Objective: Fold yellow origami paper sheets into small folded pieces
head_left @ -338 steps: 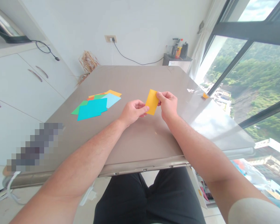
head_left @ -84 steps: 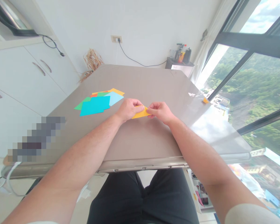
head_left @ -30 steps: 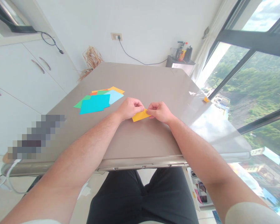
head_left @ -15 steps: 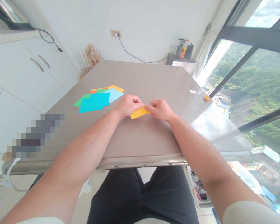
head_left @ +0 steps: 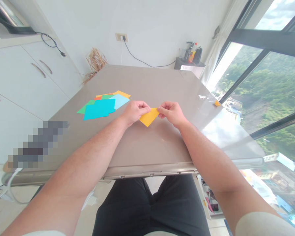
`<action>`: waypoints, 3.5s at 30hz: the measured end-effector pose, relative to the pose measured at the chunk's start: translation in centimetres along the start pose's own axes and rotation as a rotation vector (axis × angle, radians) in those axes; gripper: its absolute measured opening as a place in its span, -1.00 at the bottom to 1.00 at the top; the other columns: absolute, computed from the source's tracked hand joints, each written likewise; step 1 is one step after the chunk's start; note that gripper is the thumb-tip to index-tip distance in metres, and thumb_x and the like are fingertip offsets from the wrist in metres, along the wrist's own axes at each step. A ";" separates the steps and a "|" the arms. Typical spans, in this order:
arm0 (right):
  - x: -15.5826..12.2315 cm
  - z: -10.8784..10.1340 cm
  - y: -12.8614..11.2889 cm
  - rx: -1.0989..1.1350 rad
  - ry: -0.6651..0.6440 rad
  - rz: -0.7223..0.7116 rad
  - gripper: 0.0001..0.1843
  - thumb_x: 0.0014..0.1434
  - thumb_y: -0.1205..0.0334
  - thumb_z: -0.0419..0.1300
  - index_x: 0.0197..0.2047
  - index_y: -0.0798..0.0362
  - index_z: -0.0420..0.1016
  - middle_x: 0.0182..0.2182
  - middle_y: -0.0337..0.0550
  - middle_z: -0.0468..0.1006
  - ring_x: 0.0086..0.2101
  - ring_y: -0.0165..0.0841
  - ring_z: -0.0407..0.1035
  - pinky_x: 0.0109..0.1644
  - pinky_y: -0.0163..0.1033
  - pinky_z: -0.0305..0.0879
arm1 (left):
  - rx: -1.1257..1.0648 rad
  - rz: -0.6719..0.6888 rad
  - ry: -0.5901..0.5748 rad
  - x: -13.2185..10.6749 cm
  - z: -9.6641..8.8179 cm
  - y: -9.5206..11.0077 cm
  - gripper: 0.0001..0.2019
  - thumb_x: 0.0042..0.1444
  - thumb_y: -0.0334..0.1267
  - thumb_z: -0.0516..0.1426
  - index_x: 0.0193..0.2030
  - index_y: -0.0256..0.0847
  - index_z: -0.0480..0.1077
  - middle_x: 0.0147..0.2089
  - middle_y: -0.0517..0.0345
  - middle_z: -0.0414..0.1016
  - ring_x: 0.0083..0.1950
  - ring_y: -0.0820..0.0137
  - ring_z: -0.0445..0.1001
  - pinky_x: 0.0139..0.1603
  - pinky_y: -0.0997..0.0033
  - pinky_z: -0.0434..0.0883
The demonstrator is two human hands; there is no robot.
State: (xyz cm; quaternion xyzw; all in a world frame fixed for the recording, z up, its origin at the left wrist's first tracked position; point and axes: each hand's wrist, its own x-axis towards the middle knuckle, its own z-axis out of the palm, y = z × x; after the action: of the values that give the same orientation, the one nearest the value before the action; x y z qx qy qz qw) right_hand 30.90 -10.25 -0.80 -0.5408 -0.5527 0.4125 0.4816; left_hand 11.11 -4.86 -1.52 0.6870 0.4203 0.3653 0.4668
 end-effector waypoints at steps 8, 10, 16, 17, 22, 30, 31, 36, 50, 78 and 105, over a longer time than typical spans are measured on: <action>-0.2 0.5 0.1 -0.026 -0.049 -0.031 -0.85 0.01 0.18 0.37 -0.45 0.07 0.54 -0.57 -0.24 0.52 -0.49 -0.41 0.39 -0.35 -0.27 0.36 | 0.053 -0.021 -0.230 -0.6 0.7 0.4 -0.82 -0.06 -0.12 0.32 -0.50 -0.16 0.51 -0.49 0.22 0.45 -0.45 0.44 0.36 -0.43 0.44 0.25; -0.3 0.6 0.1 0.019 -0.030 -0.045 -0.82 0.04 0.13 0.36 -0.35 0.07 0.57 -0.51 -0.23 0.55 -0.47 -0.41 0.41 -0.31 -0.24 0.40 | 0.003 -0.044 -0.190 -0.5 0.7 0.3 -0.80 -0.07 -0.12 0.34 -0.50 -0.17 0.50 -0.48 0.20 0.46 -0.46 0.45 0.36 -0.43 0.43 0.26; -0.2 0.5 0.3 0.100 -0.042 -0.061 -0.40 0.03 0.16 0.38 0.15 -0.04 0.41 -0.37 -0.25 0.64 -0.36 -0.30 0.52 -0.23 -0.15 0.48 | -0.232 -0.153 0.028 0.1 0.3 0.0 -0.79 -0.06 -0.16 0.35 -0.35 -0.21 0.50 -0.35 0.12 0.59 -0.45 0.42 0.50 -0.33 0.35 0.44; -0.1 0.5 0.4 0.090 -0.038 -0.065 -0.39 0.03 0.18 0.37 0.16 -0.04 0.40 -0.40 -0.28 0.62 -0.38 -0.31 0.51 -0.23 -0.14 0.48 | -0.257 -0.167 0.028 0.1 0.3 -0.1 -0.77 -0.07 -0.17 0.36 -0.31 -0.22 0.50 -0.33 0.11 0.61 -0.44 0.41 0.52 -0.32 0.35 0.45; 0.0 0.5 0.6 0.037 -0.041 -0.075 -0.43 0.04 0.23 0.32 0.16 -0.05 0.44 -0.48 -0.34 0.56 -0.48 -0.35 0.44 -0.30 -0.14 0.45 | -0.309 -0.203 -0.078 0.0 0.5 -0.3 -0.71 -0.08 -0.16 0.38 -0.25 -0.27 0.58 -0.27 0.04 0.61 -0.41 0.43 0.50 -0.37 0.40 0.44; -0.1 -0.3 0.7 0.109 -0.300 -0.203 -0.56 -0.10 0.37 0.27 -0.10 -0.05 0.68 -0.17 -0.19 0.67 -0.28 -0.33 0.46 -0.18 -0.16 0.45 | -0.417 -0.228 -0.061 0.6 -0.2 -0.5 -0.82 -0.11 -0.24 0.36 -0.37 -0.27 0.54 -0.35 0.09 0.58 -0.52 0.52 0.40 -0.48 0.46 0.34; -0.1 -0.2 0.8 0.085 -0.292 -0.212 -0.56 -0.12 0.38 0.26 -0.12 -0.04 0.68 -0.17 -0.19 0.67 -0.28 -0.34 0.45 -0.19 -0.17 0.43 | -0.427 -0.237 -0.066 0.6 -0.3 -0.5 -0.82 -0.12 -0.24 0.36 -0.38 -0.27 0.54 -0.36 0.09 0.57 -0.53 0.52 0.39 -0.49 0.47 0.33; 0.1 0.1 0.9 -0.043 -0.209 -0.224 -0.73 -0.08 0.36 0.25 -0.28 0.01 0.70 -0.36 -0.25 0.63 -0.40 -0.43 0.34 -0.25 -0.22 0.35 | -0.444 -0.271 -0.066 0.4 -0.3 -0.2 -0.78 -0.14 -0.25 0.40 -0.41 -0.27 0.48 -0.38 0.11 0.55 -0.52 0.51 0.42 -0.47 0.45 0.35; -0.2 -0.2 0.5 0.071 -0.200 -0.190 -0.66 0.00 -0.08 0.47 -0.33 0.01 0.66 -0.39 -0.20 0.62 -0.40 -0.39 0.42 -0.23 -0.18 0.46 | -0.436 -0.221 -0.015 0.0 0.3 0.1 -0.73 -0.11 -0.12 0.43 -0.35 -0.24 0.55 -0.34 0.06 0.62 -0.39 0.38 0.57 -0.22 0.32 0.51; 0.2 1.0 0.5 0.177 0.013 -0.047 -0.32 0.04 0.13 0.39 0.23 0.00 0.37 -0.40 -0.33 0.55 -0.43 -0.39 0.48 -0.23 -0.16 0.51 | -0.455 -0.122 0.040 -0.8 2.6 0.5 -0.63 0.01 -0.10 0.37 -0.09 -0.26 0.59 -0.05 -0.04 0.68 -0.14 0.22 0.68 -0.08 0.25 0.57; 0.4 1.4 0.4 0.318 0.002 -0.060 -0.72 -0.01 0.17 0.42 -0.25 0.04 0.49 -0.40 -0.25 0.59 -0.47 -0.43 0.43 -0.32 -0.23 0.43 | -0.405 -0.119 0.021 -1.1 3.0 0.6 -0.57 -0.03 -0.02 0.40 -0.08 -0.25 0.63 -0.25 0.00 0.68 -0.25 0.24 0.66 -0.16 0.25 0.54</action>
State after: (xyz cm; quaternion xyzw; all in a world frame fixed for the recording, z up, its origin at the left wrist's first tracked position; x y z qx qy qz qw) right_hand 29.65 -9.71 -1.38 -0.4412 -0.4959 0.4799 0.5737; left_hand 13.53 -6.99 -1.99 0.5492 0.3831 0.4214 0.6115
